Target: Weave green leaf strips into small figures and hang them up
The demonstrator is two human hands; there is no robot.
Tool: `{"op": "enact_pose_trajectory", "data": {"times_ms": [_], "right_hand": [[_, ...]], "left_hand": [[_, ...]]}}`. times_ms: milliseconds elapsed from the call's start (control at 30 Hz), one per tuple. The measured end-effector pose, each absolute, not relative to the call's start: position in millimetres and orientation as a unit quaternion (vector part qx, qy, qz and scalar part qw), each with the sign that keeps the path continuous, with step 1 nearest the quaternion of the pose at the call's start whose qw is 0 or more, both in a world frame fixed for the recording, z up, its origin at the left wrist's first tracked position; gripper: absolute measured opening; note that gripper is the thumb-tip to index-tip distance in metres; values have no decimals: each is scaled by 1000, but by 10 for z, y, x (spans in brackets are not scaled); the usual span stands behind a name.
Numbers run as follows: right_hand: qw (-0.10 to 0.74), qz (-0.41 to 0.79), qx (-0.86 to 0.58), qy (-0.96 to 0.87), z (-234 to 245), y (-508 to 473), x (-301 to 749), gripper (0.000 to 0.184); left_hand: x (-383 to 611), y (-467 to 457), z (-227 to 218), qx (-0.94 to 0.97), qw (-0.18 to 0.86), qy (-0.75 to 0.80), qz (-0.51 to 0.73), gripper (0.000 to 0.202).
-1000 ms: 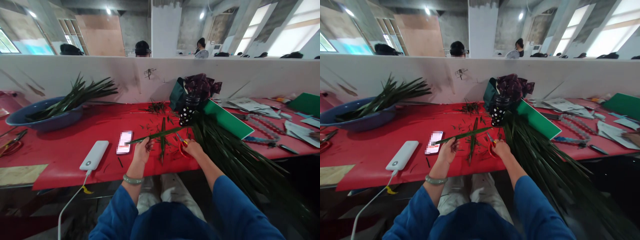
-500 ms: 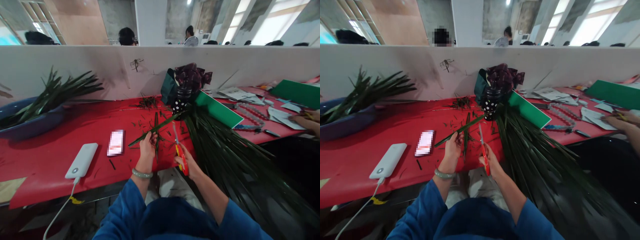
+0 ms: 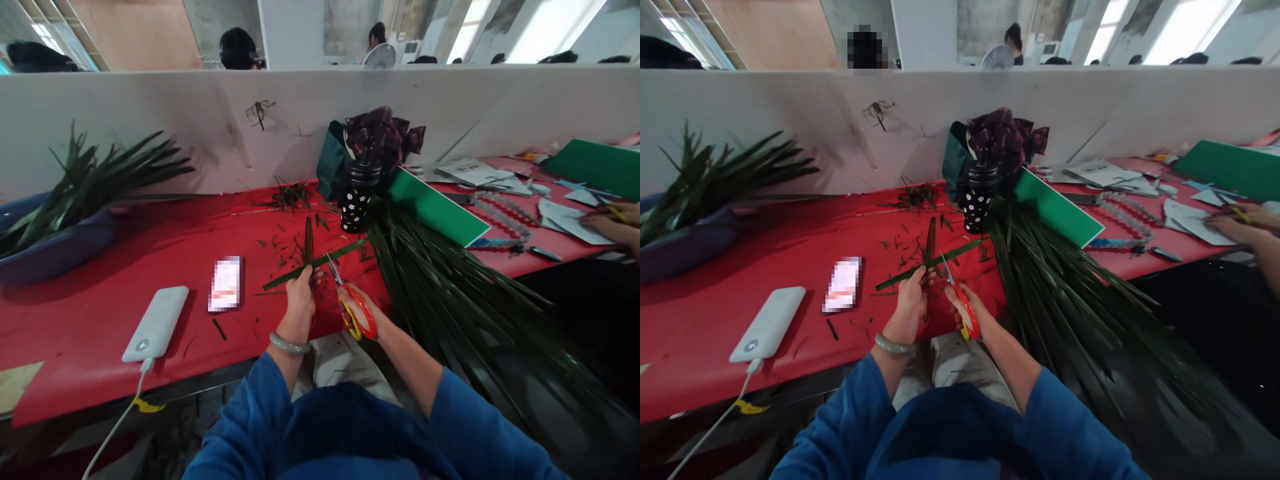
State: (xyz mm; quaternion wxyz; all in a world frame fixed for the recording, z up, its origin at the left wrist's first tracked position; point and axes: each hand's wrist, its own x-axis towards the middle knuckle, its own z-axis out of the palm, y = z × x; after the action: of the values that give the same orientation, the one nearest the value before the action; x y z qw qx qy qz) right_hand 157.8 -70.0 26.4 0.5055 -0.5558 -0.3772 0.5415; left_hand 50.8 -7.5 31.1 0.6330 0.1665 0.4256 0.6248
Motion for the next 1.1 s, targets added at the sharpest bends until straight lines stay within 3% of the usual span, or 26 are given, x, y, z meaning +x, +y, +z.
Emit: {"op": "enact_pose_trajectory", "data": {"times_ms": [100, 300, 400, 533, 700, 800, 1000, 1100], "right_hand": [[460, 607, -560, -328, 280, -681, 1617, 30], [444, 584, -587, -343, 322, -600, 1806, 34], [437, 456, -636, -443, 274, -458, 1943, 39], [306, 231, -711, -589, 236, -246, 2050, 50], [199, 118, -720, -654, 280, -269, 2117, 38], [248, 121, -689, -670, 410, -544, 2087, 34], [453, 274, -621, -578, 664, -945, 1716, 39], [484, 346, -615, -518, 580, -752, 1536, 30]], "left_hand": [[538, -1, 266, 170, 634, 441, 611, 15], [559, 97, 229, 196, 650, 450, 580, 18], [507, 124, 242, 220, 665, 435, 566, 19], [411, 157, 253, 244, 672, 436, 546, 18], [308, 189, 259, 281, 677, 438, 521, 16], [266, 189, 280, 315, 687, 435, 489, 16], [250, 76, 389, 385, 711, 418, 413, 18], [207, -10, 460, 415, 719, 400, 389, 18]]}}
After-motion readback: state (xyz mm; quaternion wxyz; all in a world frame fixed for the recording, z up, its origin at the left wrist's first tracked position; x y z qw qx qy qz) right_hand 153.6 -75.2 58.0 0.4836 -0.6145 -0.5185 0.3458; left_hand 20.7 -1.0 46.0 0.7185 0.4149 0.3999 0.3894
